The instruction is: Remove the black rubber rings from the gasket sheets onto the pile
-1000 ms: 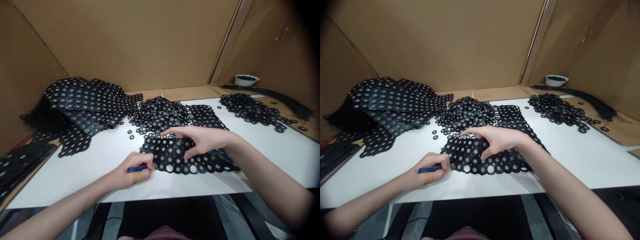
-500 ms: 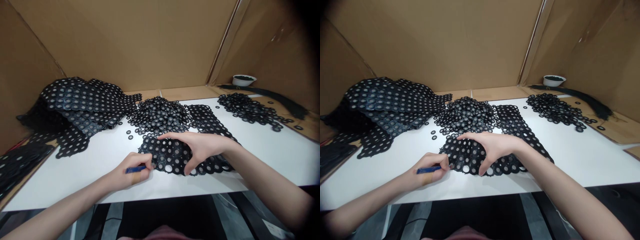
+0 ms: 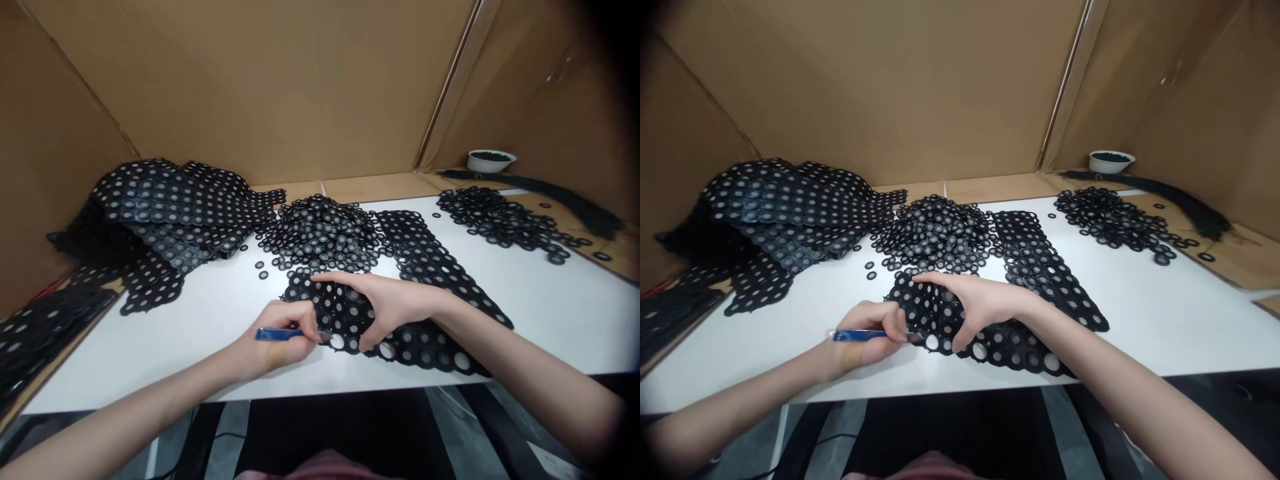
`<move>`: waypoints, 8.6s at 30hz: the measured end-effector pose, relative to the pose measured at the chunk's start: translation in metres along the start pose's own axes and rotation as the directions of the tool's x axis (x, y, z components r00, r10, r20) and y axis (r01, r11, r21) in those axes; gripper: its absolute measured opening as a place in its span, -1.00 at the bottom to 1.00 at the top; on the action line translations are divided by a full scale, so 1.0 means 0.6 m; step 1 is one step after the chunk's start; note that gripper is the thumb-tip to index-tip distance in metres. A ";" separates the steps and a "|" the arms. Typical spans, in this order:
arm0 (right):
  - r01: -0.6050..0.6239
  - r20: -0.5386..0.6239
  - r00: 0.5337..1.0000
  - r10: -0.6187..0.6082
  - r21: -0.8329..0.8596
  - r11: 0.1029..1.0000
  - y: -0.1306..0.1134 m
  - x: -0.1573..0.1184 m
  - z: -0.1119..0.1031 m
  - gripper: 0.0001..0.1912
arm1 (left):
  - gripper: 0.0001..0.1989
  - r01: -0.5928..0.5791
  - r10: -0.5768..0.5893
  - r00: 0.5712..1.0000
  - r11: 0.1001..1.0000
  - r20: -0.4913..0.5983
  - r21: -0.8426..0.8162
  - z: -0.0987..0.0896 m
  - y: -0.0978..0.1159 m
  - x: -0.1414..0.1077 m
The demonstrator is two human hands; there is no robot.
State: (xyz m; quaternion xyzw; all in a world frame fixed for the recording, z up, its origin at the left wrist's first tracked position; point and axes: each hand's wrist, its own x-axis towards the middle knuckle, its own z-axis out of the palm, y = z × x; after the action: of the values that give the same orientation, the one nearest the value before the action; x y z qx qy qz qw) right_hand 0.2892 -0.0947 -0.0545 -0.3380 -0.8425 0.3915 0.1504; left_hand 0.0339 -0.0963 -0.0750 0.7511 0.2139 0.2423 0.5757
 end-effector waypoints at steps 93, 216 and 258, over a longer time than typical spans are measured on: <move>0.018 0.026 1.000 -0.014 -0.155 0.988 -0.005 -0.022 -0.024 0.19 | -0.81 -0.093 0.079 0.992 0.985 0.095 0.146 0.069 0.010 0.053; -0.165 -0.211 0.973 0.095 -0.346 0.924 -0.026 0.001 -0.064 -0.08 | -0.78 0.118 -0.111 0.951 0.993 -0.288 0.006 -0.095 -0.025 -0.036; -0.240 -0.122 0.969 0.215 -0.260 0.935 0.003 0.108 -0.044 -0.37 | -0.74 0.180 -0.214 0.948 0.971 -0.237 -0.158 -0.128 -0.051 -0.044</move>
State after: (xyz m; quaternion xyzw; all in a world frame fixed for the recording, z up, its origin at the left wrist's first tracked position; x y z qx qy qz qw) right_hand 0.2567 -0.0344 -0.0392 -0.4685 -0.8358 0.2703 0.0945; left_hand -0.0351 -0.0461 -0.0909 0.6487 0.3424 0.2908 0.6143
